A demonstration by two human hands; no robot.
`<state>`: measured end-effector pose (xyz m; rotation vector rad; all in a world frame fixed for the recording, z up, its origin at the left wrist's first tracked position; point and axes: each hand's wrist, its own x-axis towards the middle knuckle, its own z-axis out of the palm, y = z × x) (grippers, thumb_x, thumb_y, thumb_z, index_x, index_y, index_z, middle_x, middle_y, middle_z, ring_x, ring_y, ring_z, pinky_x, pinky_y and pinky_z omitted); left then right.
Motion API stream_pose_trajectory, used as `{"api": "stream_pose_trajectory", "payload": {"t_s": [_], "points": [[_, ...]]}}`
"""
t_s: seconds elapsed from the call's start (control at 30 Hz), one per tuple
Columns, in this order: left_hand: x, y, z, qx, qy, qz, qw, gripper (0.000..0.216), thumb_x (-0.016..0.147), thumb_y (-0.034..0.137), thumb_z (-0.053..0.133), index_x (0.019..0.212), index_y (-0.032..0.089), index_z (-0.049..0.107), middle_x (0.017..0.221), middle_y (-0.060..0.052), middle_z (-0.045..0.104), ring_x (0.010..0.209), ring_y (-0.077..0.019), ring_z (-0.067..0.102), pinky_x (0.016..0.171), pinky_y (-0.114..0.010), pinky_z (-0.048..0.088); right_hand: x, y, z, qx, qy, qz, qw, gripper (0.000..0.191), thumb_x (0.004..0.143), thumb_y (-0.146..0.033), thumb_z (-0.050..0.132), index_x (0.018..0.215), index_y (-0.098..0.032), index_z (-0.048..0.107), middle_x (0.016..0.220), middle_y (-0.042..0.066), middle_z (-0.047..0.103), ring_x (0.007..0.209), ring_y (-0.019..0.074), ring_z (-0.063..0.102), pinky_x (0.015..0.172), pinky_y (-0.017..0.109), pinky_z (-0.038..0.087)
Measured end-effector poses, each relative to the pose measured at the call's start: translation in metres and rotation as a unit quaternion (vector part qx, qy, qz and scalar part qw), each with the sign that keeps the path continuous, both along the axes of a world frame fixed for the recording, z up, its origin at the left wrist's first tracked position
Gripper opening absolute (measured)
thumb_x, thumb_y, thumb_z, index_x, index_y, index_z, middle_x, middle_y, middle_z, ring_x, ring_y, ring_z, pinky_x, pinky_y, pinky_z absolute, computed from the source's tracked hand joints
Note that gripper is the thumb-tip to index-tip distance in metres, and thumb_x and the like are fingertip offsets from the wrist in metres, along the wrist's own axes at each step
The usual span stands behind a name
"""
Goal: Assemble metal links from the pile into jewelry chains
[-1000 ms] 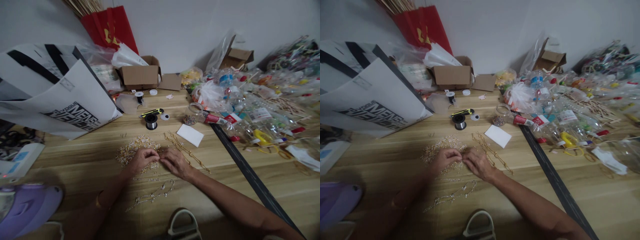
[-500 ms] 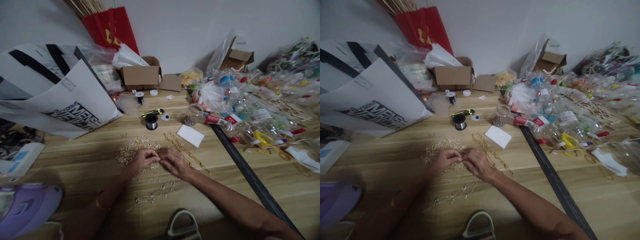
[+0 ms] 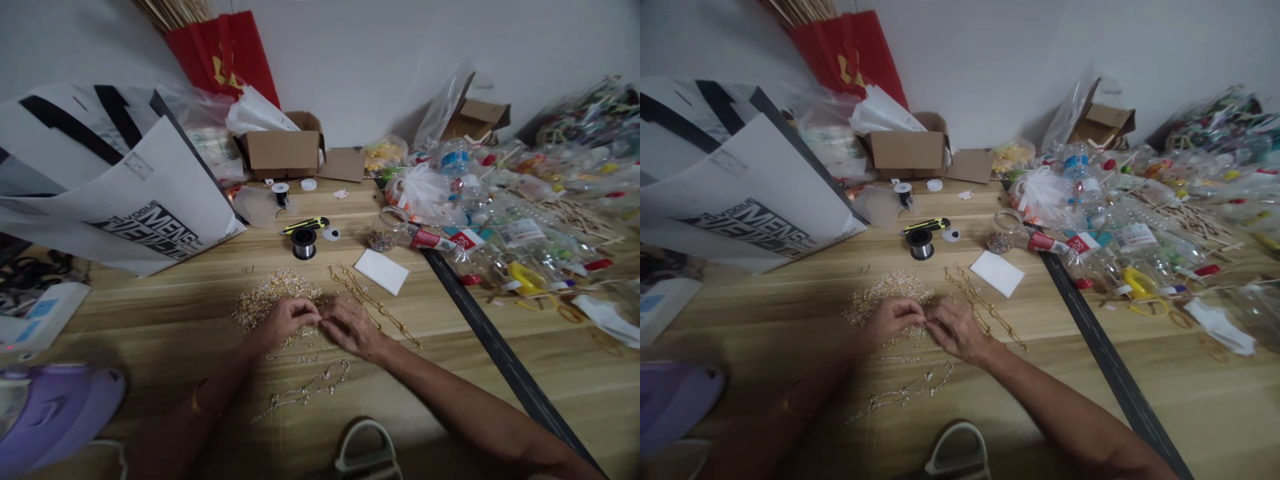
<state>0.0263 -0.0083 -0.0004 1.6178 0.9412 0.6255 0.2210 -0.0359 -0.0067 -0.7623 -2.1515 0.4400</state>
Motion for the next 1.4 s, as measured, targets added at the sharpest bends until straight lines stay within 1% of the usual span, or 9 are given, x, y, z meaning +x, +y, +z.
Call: {"api": "stream_pose_trajectory", "payload": {"t_s": [0.17,0.3,0.5,0.67,0.9,1.0,1.17,1.4], "points": [[0.0010,-0.0012,0.0032,-0.006,-0.003,0.012,1.000,0.014,0.074,0.026,0.062,0.071,0.012,0.063,0.065,-0.001,0.063,0.063,-0.0112,0.055,0.062,-0.021,0.042,-0.0013,-0.0013,0.0017,-0.003,0.010,-0.009,1.000,0.003,0.087,-0.019,0.051,0.089,-0.018,0.052,0.085,0.006,0.060,0.080,0.0164,0.055,0.070,0.029,0.045],[0.0004,-0.0017,0.0014,0.006,0.015,0.009,1.000,0.016,0.076,0.028,0.062,0.072,0.012,0.064,0.066,-0.001,0.063,0.063,-0.0113,0.054,0.062,-0.021,0.042,-0.0019,-0.0013,0.0002,0.000,0.019,-0.023,1.000,0.008,0.086,-0.025,0.054,0.090,-0.018,0.051,0.085,0.006,0.058,0.078,0.0158,0.054,0.069,0.029,0.045],[-0.0007,-0.0005,-0.0022,0.012,0.015,-0.004,1.000,0.017,0.077,0.029,0.062,0.073,0.013,0.065,0.067,-0.001,0.064,0.064,-0.0116,0.056,0.062,-0.021,0.042,-0.0010,-0.0004,-0.0014,0.002,0.013,-0.002,1.000,0.003,0.088,-0.020,0.051,0.091,-0.019,0.052,0.084,0.005,0.059,0.080,0.0161,0.055,0.070,0.029,0.045],[-0.0011,0.0000,-0.0014,0.012,0.012,-0.006,1.000,0.015,0.077,0.027,0.062,0.073,0.012,0.065,0.067,-0.001,0.064,0.063,-0.0116,0.056,0.061,-0.021,0.043,-0.0015,-0.0009,-0.0001,-0.007,0.007,-0.006,1.000,0.003,0.087,-0.021,0.050,0.090,-0.019,0.050,0.083,0.005,0.059,0.079,0.0165,0.055,0.070,0.029,0.044],[0.0004,-0.0018,0.0026,0.001,0.009,0.003,1.000,0.016,0.075,0.027,0.063,0.071,0.011,0.064,0.067,-0.002,0.063,0.063,-0.0119,0.055,0.062,-0.022,0.043,-0.0023,-0.0023,-0.0003,-0.006,0.006,-0.033,0.999,0.010,0.084,-0.024,0.055,0.090,-0.019,0.049,0.082,0.005,0.057,0.076,0.0162,0.053,0.068,0.029,0.044],[0.0009,-0.0021,0.0035,0.004,0.011,0.001,1.000,0.017,0.075,0.028,0.063,0.072,0.011,0.065,0.067,-0.003,0.064,0.064,-0.0125,0.056,0.062,-0.023,0.042,-0.0024,-0.0024,0.0009,-0.003,0.010,-0.031,0.999,0.010,0.085,-0.026,0.055,0.090,-0.019,0.049,0.082,0.004,0.057,0.076,0.0157,0.054,0.067,0.029,0.044],[0.0009,-0.0018,0.0031,0.017,0.023,0.001,1.000,0.015,0.075,0.026,0.063,0.071,0.012,0.065,0.065,-0.001,0.063,0.060,-0.0106,0.053,0.058,-0.021,0.040,-0.0024,-0.0017,0.0028,0.002,0.013,-0.010,1.000,0.006,0.089,-0.023,0.052,0.093,-0.019,0.052,0.088,0.006,0.061,0.082,0.0163,0.056,0.072,0.030,0.046],[-0.0015,-0.0004,-0.0032,0.019,0.020,0.002,1.000,0.016,0.075,0.028,0.062,0.073,0.012,0.065,0.067,-0.001,0.063,0.062,-0.0108,0.054,0.060,-0.021,0.041,0.0012,-0.0011,-0.0037,-0.006,-0.002,-0.006,1.000,0.006,0.090,-0.020,0.050,0.093,-0.018,0.055,0.085,0.006,0.061,0.079,0.0167,0.055,0.070,0.030,0.046]]}}
